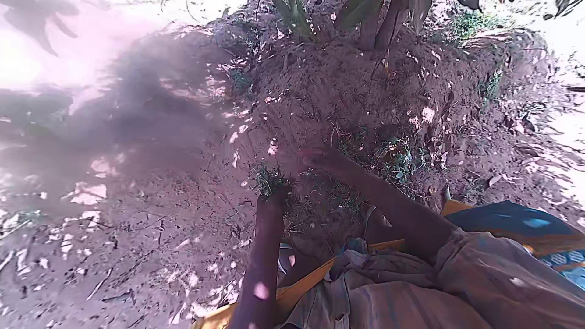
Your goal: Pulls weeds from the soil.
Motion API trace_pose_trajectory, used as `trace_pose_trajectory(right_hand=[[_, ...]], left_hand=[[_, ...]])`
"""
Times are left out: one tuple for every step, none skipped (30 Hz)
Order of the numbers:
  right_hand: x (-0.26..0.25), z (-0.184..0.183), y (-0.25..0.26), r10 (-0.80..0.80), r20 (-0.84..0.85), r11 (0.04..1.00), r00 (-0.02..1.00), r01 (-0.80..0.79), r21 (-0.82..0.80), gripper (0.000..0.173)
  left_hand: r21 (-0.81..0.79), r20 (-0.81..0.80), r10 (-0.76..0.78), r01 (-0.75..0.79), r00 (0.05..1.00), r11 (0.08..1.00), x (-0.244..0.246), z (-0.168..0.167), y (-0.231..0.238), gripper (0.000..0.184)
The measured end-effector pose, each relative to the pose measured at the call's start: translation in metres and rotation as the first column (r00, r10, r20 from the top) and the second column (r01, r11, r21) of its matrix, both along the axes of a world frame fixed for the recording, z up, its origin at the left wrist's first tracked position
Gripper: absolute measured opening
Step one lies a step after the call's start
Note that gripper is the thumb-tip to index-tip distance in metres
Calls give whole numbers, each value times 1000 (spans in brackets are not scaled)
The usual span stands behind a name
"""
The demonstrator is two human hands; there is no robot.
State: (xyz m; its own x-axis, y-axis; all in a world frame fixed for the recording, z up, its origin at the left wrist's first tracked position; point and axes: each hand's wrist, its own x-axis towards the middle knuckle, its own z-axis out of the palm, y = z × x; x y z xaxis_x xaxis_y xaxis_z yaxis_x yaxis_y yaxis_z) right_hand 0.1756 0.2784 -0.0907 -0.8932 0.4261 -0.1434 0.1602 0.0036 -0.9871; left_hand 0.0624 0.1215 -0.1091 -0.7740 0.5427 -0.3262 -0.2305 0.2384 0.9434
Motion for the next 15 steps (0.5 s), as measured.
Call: trace_pose_trajectory(right_hand=[[1, -1, 15, -94, 49, 995, 994, 92, 36, 38], [5, -3, 30, -169, 118, 981, 979, 155, 119, 37], [9, -8, 45, -209, 199, 961, 957, 163, 224, 36], [15, -13, 57, -216, 300, 936, 929, 109, 334, 34], [19, -19, 64, -207, 395, 909, 895, 27, 416, 32], [22, -26, 68, -176, 490, 886, 854, -80, 457, 31], [23, -34, 69, -141, 577, 865, 805, -183, 467, 31], [22, -42, 66, -114, 649, 850, 752, -265, 456, 31], [21, -48, 61, -111, 708, 841, 698, -314, 441, 31], [19, -53, 54, -117, 746, 834, 656, -342, 432, 29], [18, -59, 47, -128, 763, 824, 634, -360, 437, 30], [17, -65, 42, -136, 771, 826, 622, -359, 435, 33], [16, -69, 37, -141, 783, 820, 605, -372, 435, 39], [16, -74, 34, -141, 797, 816, 587, -386, 429, 47], [17, -78, 32, -133, 812, 827, 568, -388, 408, 52]], left_hand=[[1, -4, 22, -22, 1000, 1000, -3, -2, -1, 19], [-6, 4, 55, -55, 998, 998, -5, -1, -1, 21], [-2, 18, 88, -88, 996, 996, -7, 1, 0, 22], [12, 29, 118, -118, 993, 993, -9, 0, 1, 21], [28, 49, 139, -141, 989, 990, -9, 0, 2, 20], [38, 75, 149, -152, 986, 988, -9, 0, 3, 20], [46, 99, 144, -149, 985, 988, -8, 1, 4, 20], [48, 113, 138, -144, 984, 988, -6, 2, 4, 18], [43, 113, 129, -134, 985, 990, -5, 2, 4, 17], [39, 104, 125, -129, 987, 991, -4, 2, 4, 17], [42, 95, 124, -128, 988, 991, -4, 2, 4, 16], [51, 94, 130, -135, 987, 990, -4, 1, 4, 15], [48, 106, 145, -150, 984, 987, -3, 2, 6, 13], [37, 118, 158, -163, 980, 986, -2, 3, 7, 13], [29, 129, 158, -163, 979, 986, -1, 4, 8, 13]])
